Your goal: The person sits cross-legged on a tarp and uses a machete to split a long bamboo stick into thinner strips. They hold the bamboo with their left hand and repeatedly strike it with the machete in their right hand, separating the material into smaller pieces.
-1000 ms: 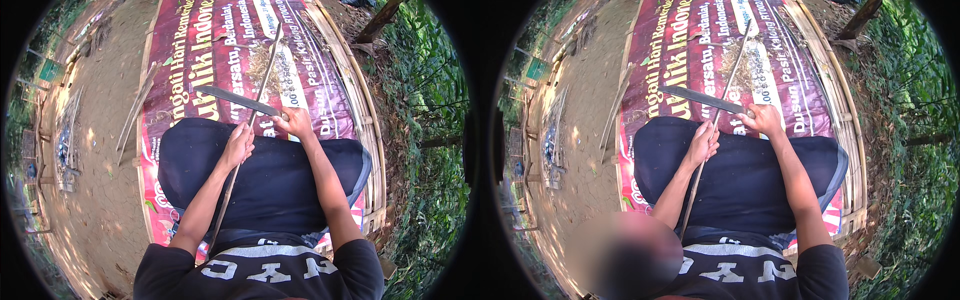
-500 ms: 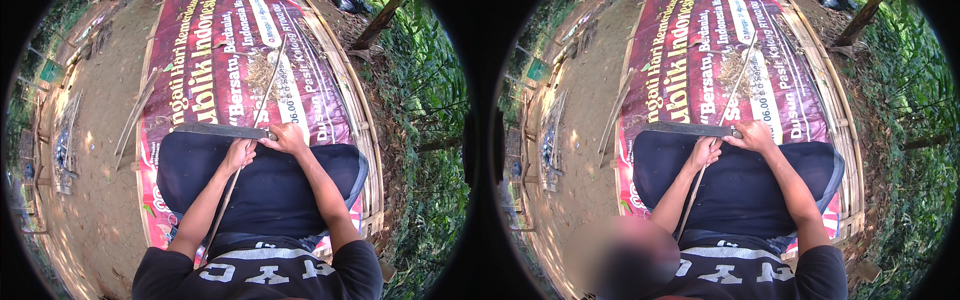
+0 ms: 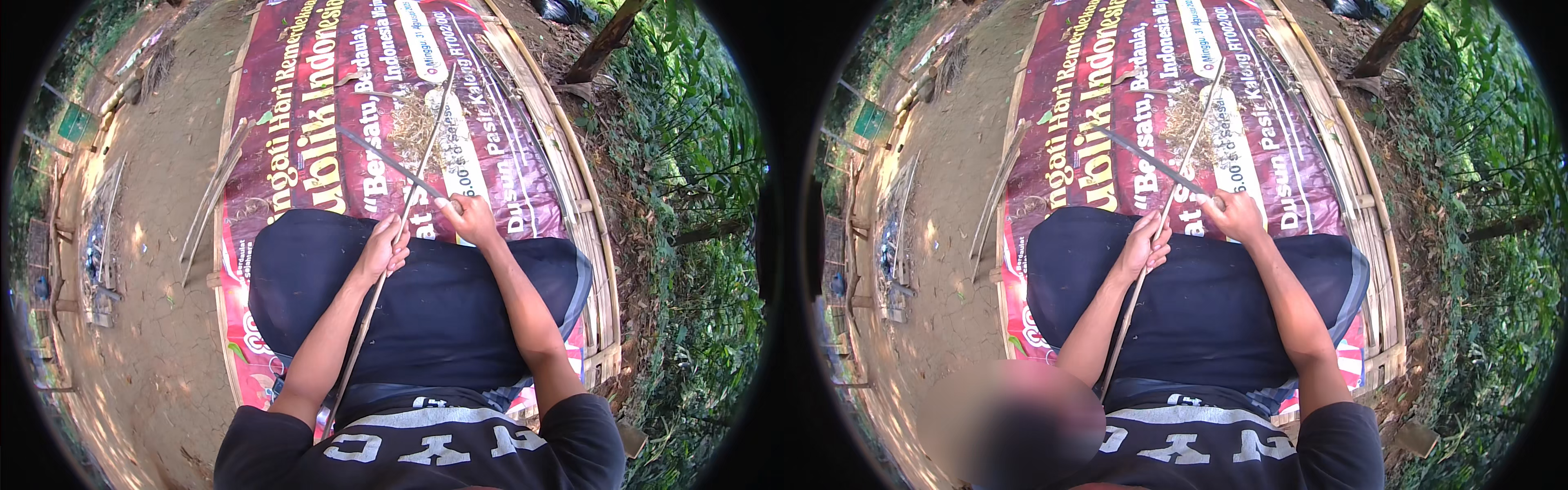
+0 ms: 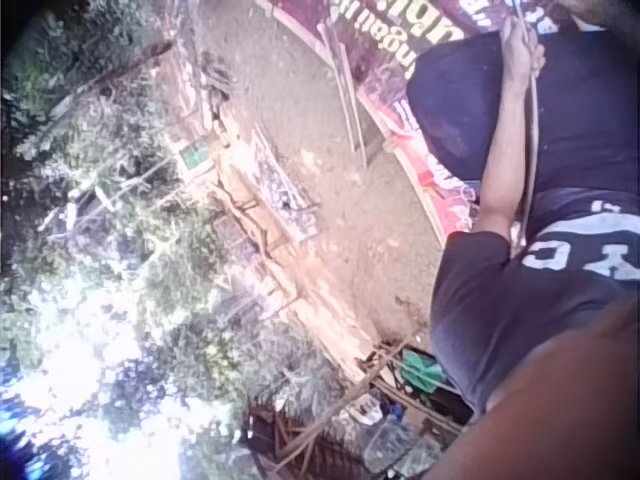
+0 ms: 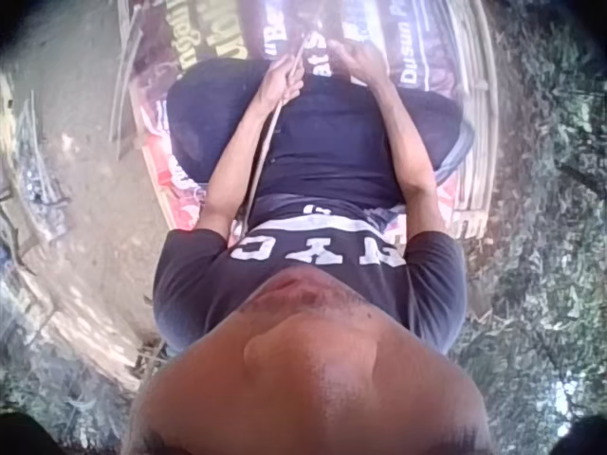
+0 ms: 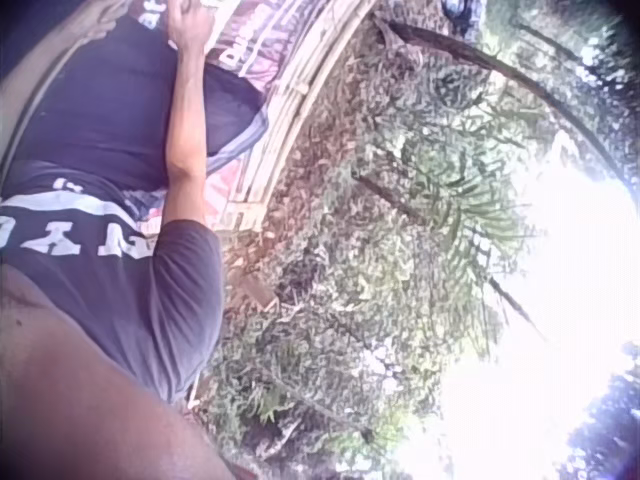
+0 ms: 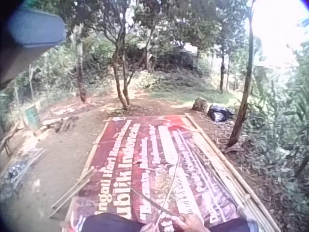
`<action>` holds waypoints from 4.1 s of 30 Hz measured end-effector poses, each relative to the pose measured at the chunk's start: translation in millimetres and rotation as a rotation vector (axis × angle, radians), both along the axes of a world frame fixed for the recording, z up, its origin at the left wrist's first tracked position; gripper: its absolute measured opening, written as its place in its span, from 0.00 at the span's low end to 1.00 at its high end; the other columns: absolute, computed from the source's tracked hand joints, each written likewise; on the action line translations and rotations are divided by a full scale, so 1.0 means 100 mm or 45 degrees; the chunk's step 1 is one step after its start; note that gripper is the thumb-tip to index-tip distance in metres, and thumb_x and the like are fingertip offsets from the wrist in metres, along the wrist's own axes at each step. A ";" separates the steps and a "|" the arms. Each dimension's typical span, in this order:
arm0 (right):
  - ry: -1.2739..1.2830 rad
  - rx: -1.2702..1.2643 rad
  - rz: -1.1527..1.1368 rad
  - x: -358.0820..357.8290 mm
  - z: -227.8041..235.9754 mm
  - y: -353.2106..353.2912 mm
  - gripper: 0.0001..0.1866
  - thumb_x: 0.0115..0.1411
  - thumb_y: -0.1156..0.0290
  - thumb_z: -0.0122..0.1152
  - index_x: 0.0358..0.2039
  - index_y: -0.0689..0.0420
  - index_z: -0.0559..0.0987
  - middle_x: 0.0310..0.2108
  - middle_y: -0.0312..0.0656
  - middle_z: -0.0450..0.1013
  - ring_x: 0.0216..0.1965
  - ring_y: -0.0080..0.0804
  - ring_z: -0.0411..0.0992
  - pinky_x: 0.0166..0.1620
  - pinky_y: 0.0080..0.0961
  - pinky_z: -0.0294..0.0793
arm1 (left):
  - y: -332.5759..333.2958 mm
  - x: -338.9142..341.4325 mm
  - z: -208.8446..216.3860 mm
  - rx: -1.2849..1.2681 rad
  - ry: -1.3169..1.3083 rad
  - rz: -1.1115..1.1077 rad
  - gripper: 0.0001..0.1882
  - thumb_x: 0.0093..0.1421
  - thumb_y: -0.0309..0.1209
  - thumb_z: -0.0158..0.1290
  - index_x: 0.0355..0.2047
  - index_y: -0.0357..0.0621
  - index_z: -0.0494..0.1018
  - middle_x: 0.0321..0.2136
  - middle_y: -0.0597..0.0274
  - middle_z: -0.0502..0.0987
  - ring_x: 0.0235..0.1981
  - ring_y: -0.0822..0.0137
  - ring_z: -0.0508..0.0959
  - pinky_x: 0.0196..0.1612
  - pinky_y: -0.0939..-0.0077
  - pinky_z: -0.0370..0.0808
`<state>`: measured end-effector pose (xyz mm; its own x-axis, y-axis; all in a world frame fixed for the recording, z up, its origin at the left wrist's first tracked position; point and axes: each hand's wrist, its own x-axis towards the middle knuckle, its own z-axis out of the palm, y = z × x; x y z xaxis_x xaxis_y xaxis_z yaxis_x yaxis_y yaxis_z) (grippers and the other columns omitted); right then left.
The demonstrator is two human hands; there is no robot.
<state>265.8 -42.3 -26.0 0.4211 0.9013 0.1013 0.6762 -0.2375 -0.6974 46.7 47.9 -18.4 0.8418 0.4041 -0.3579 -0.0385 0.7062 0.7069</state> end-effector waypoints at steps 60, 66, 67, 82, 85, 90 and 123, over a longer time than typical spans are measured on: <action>-0.362 -0.017 -0.275 0.36 -0.17 0.12 0.36 0.63 0.36 0.53 0.23 0.62 0.80 0.16 0.56 0.73 0.23 0.59 0.75 0.28 0.50 0.71 | 0.11 -0.13 -0.08 -0.630 -0.295 -0.055 0.14 0.75 0.38 0.34 0.34 0.49 0.64 0.12 0.76 0.55 0.06 0.81 0.55 0.06 0.86 0.54; -0.189 -0.104 -0.454 0.51 -0.17 0.15 0.38 0.64 0.35 0.51 0.24 0.63 0.80 0.15 0.54 0.73 0.23 0.59 0.75 0.29 0.50 0.72 | 0.06 -0.18 0.00 -0.456 0.013 -0.050 0.16 0.75 0.41 0.33 0.33 0.48 0.63 0.11 0.76 0.54 0.05 0.81 0.53 0.05 0.87 0.53; -0.161 -0.117 -0.412 0.52 -0.17 0.13 0.37 0.63 0.35 0.51 0.24 0.62 0.81 0.15 0.54 0.73 0.21 0.58 0.75 0.29 0.50 0.72 | 0.03 -0.16 0.01 -0.429 0.045 -0.031 0.16 0.75 0.41 0.34 0.33 0.48 0.63 0.11 0.76 0.54 0.05 0.82 0.52 0.06 0.87 0.51; 0.313 0.087 -0.792 0.80 -0.32 0.10 0.42 0.69 0.39 0.43 0.22 0.72 0.77 0.20 0.59 0.71 0.25 0.57 0.69 0.36 0.49 0.66 | -0.06 -0.11 0.05 -0.122 -0.023 -0.012 0.16 0.75 0.42 0.36 0.37 0.45 0.66 0.16 0.71 0.60 0.09 0.79 0.58 0.10 0.84 0.58; 0.726 0.246 -0.721 0.56 -0.23 0.14 0.38 0.68 0.38 0.48 0.16 0.61 0.73 0.11 0.32 0.62 0.13 0.20 0.61 0.20 0.26 0.60 | 0.03 0.04 -0.01 0.087 0.071 0.030 0.16 0.75 0.41 0.38 0.40 0.42 0.69 0.18 0.69 0.65 0.11 0.78 0.62 0.12 0.84 0.62; 1.188 0.192 -0.392 0.08 -0.06 0.19 0.22 0.61 0.54 0.70 0.21 0.57 0.75 0.12 0.26 0.62 0.12 0.13 0.55 0.16 0.20 0.53 | 0.12 0.10 -0.12 0.239 0.107 0.018 0.15 0.73 0.36 0.40 0.44 0.37 0.71 0.24 0.66 0.74 0.15 0.79 0.70 0.17 0.84 0.70; -0.345 0.089 0.397 -0.39 0.12 0.14 0.30 0.59 0.39 0.59 0.21 0.57 0.78 0.12 0.46 0.71 0.16 0.50 0.73 0.24 0.42 0.74 | 0.15 -0.03 -0.03 0.214 0.209 0.081 0.28 0.75 0.52 0.35 0.26 0.45 0.66 0.10 0.72 0.57 0.07 0.79 0.59 0.09 0.82 0.58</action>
